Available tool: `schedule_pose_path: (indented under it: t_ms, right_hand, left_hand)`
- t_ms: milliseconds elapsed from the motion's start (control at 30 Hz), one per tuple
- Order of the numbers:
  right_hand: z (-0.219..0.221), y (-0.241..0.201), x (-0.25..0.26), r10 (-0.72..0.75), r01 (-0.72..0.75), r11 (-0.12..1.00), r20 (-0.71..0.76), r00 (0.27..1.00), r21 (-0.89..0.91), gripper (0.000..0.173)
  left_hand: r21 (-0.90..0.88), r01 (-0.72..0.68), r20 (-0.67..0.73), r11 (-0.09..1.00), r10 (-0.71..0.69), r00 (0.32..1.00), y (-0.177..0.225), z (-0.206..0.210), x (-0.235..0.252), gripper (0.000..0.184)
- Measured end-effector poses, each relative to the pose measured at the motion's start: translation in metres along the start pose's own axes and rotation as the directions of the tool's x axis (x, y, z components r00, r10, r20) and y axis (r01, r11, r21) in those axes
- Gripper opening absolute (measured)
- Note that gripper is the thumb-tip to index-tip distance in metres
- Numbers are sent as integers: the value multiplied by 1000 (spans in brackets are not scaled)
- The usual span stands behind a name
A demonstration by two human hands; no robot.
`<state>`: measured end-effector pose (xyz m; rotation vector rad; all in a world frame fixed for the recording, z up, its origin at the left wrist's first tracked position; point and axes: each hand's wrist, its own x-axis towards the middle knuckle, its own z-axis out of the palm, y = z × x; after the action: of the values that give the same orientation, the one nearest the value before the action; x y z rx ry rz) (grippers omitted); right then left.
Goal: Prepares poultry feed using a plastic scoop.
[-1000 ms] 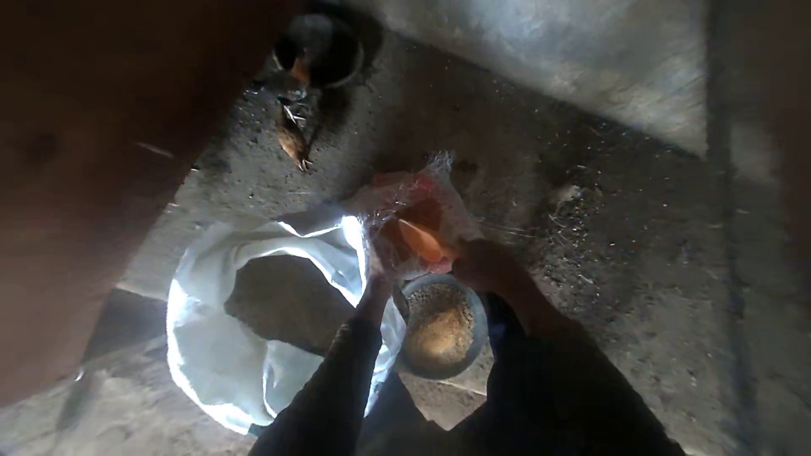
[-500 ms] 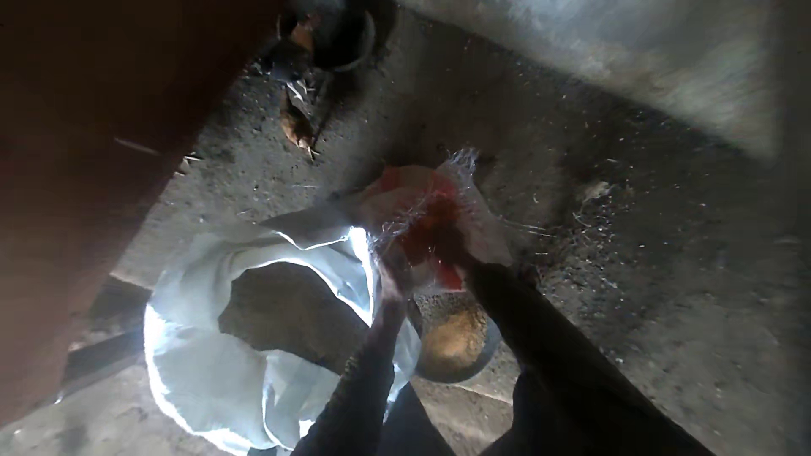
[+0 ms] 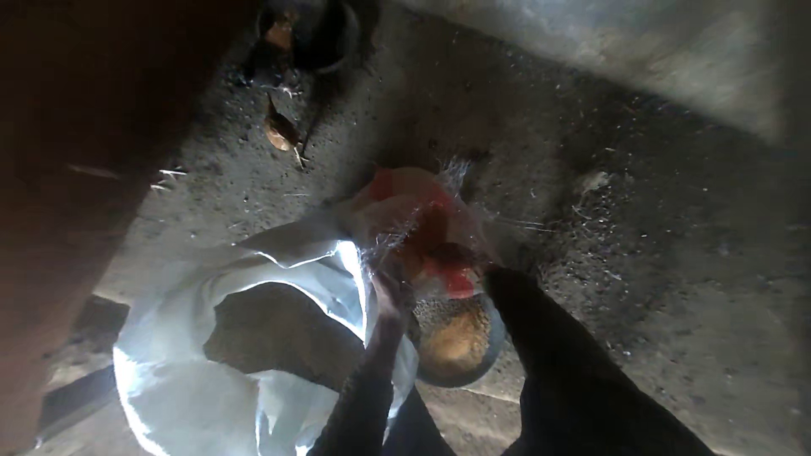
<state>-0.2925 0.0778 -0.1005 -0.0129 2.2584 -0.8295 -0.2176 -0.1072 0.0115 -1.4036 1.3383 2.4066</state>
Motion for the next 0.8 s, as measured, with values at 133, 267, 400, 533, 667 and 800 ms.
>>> schedule_pose_path:
  t_ms: [133,267,400,533,667,800]
  right_hand:
    - [-37,-15,-25,120,-141,970,117,986,197,41]
    - [-21,38,4,-132,72,950,182,974,304,36]
    - [-68,-4,-13,-185,212,976,350,918,-40,34]
    - [-103,-25,-35,-245,297,953,427,870,-58,31]
    - [-125,-42,-62,-157,201,978,444,882,-54,34]
    - [-137,-43,-76,-191,241,969,443,876,-58,33]
  left_hand:
    - [46,-46,7,998,46,999,-7,-3,-1,69]
    - [103,-81,21,991,79,997,-2,-2,-2,66]
    - [127,-98,40,987,94,995,1,-3,1,64]
    - [144,-110,71,983,101,992,9,0,-7,64]
    - [142,-81,77,987,71,995,8,2,-4,67]
    - [154,-66,61,986,57,996,5,1,-2,64]
